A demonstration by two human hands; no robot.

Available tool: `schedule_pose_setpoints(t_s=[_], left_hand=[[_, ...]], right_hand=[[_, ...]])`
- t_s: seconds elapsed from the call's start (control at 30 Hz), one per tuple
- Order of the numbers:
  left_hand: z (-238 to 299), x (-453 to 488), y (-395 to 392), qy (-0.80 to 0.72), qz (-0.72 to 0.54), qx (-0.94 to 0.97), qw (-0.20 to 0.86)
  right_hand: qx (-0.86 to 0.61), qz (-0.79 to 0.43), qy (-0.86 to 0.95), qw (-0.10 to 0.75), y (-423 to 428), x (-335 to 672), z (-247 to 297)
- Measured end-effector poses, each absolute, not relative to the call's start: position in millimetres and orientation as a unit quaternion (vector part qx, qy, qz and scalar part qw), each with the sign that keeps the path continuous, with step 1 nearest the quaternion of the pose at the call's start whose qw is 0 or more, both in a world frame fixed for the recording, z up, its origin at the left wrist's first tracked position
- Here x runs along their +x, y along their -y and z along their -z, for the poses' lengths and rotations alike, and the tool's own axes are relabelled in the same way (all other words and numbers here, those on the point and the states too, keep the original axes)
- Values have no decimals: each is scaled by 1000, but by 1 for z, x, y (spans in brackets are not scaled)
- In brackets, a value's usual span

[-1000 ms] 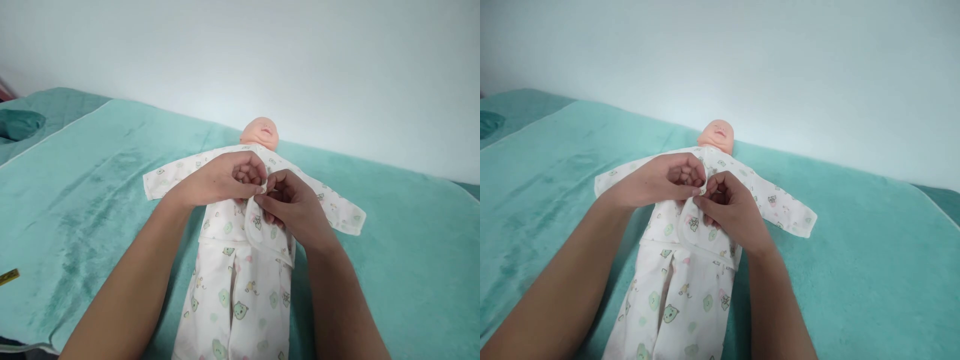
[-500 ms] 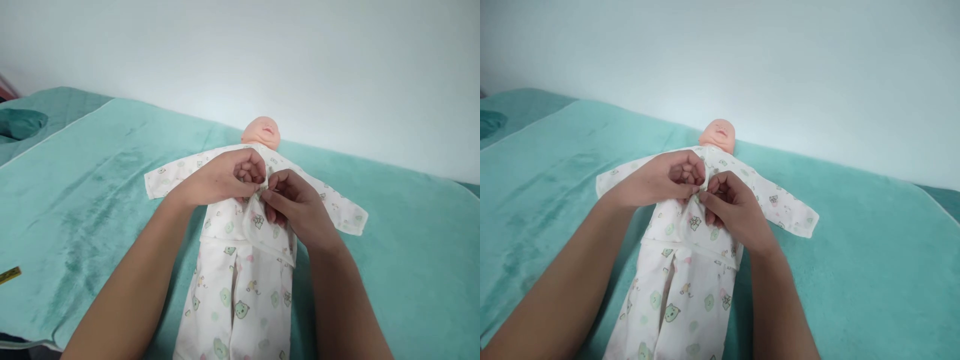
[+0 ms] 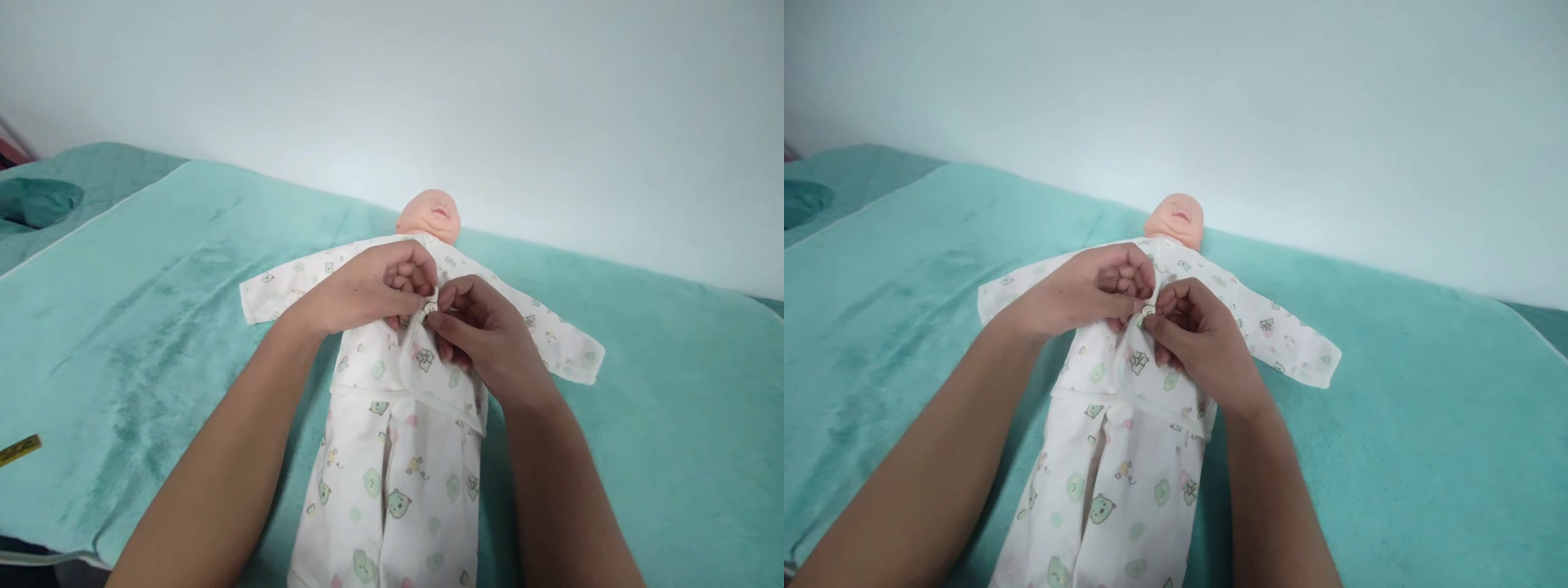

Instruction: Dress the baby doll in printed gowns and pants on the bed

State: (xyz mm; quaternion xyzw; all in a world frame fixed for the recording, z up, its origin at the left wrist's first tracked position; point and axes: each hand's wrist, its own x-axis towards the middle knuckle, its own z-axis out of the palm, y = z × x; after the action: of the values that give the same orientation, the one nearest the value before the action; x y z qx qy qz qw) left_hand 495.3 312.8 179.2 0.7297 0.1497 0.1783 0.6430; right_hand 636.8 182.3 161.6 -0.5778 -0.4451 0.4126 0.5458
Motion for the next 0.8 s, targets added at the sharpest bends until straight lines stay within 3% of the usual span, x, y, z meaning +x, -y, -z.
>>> schedule_pose_setpoints(t_s=[0.67,0.8], left_hand=[[-182,493,-314,-135,-160,726,655],[-173,492,-301,-174,-240,724,623]], right_hand=[[-564,-396,421,590,-187,637,-157],[-577,-348,406,617,-186,629,-157]])
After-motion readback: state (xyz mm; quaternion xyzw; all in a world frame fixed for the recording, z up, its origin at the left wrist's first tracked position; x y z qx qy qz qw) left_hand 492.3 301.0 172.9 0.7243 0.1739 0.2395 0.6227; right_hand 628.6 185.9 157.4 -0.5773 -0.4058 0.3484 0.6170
